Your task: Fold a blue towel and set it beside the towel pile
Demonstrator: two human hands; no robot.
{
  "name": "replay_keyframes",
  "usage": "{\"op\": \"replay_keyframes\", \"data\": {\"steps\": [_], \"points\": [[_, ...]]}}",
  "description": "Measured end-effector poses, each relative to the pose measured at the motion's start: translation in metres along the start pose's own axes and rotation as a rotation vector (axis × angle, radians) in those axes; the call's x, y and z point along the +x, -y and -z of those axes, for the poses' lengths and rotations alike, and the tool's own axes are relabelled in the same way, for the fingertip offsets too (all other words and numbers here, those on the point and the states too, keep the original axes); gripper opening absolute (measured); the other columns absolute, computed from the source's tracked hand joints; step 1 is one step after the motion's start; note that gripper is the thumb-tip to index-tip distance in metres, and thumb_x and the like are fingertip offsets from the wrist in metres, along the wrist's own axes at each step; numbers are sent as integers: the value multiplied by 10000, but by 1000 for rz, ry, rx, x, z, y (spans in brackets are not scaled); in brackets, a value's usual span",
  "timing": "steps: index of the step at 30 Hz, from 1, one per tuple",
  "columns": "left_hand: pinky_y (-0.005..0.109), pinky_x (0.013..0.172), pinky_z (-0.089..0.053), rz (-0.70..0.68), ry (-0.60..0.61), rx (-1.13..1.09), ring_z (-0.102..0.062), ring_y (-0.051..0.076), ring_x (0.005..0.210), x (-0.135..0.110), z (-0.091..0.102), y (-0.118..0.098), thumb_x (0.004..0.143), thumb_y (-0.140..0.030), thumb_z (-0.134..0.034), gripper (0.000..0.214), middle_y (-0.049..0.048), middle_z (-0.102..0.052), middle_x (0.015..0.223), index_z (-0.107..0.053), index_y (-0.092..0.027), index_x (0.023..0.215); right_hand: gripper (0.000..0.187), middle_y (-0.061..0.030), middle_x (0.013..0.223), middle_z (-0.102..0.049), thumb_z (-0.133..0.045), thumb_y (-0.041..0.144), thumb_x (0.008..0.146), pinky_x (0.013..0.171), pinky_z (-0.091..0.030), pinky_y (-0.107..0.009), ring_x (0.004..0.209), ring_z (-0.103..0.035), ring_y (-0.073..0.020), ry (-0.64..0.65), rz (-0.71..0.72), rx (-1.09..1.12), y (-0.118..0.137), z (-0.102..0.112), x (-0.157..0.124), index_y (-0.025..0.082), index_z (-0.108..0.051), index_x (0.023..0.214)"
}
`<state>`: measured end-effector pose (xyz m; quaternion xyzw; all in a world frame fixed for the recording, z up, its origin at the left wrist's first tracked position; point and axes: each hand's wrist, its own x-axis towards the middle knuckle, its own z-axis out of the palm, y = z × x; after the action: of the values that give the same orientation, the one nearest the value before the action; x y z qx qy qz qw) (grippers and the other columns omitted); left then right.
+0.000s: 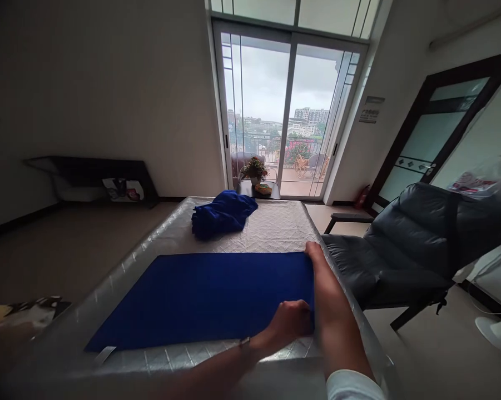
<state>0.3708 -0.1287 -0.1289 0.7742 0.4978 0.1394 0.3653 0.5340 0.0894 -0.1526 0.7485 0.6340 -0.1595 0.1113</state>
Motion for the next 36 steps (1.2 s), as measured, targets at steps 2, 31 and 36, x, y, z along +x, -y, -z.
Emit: {"op": "replay_keyframes", "data": {"steps": [2,31,36], "points": [[274,785,-467,65,-97,-32,-693,195,851,-16,28,20,811,-159,-537,265,39,-760,918,-736,-220,975,185,-90,998,-709,-622,286,926,872,-516,-346,960,-671,-185,15,8,96,1,5,-5,113,-682,951],[398,762,-434,927,-736,605,-616,313,838,-284,241,254,833,-449,-361,388,105,-705,876,-653,-194,854,204,-59,1173,-669,-601,194,863,945,-432,-303,1087,-592,-216,-63,892,698,509,-25,-80,229,-748,1000],[377,802,-428,818,-747,692,-618,289,854,-287,238,269,868,-445,-378,381,103,-711,897,-656,-186,844,216,-66,1133,-669,-562,215,893,916,-427,-310,1061,-582,-221,-52,811,557,531,-61,-81,226,-733,1025]]}}
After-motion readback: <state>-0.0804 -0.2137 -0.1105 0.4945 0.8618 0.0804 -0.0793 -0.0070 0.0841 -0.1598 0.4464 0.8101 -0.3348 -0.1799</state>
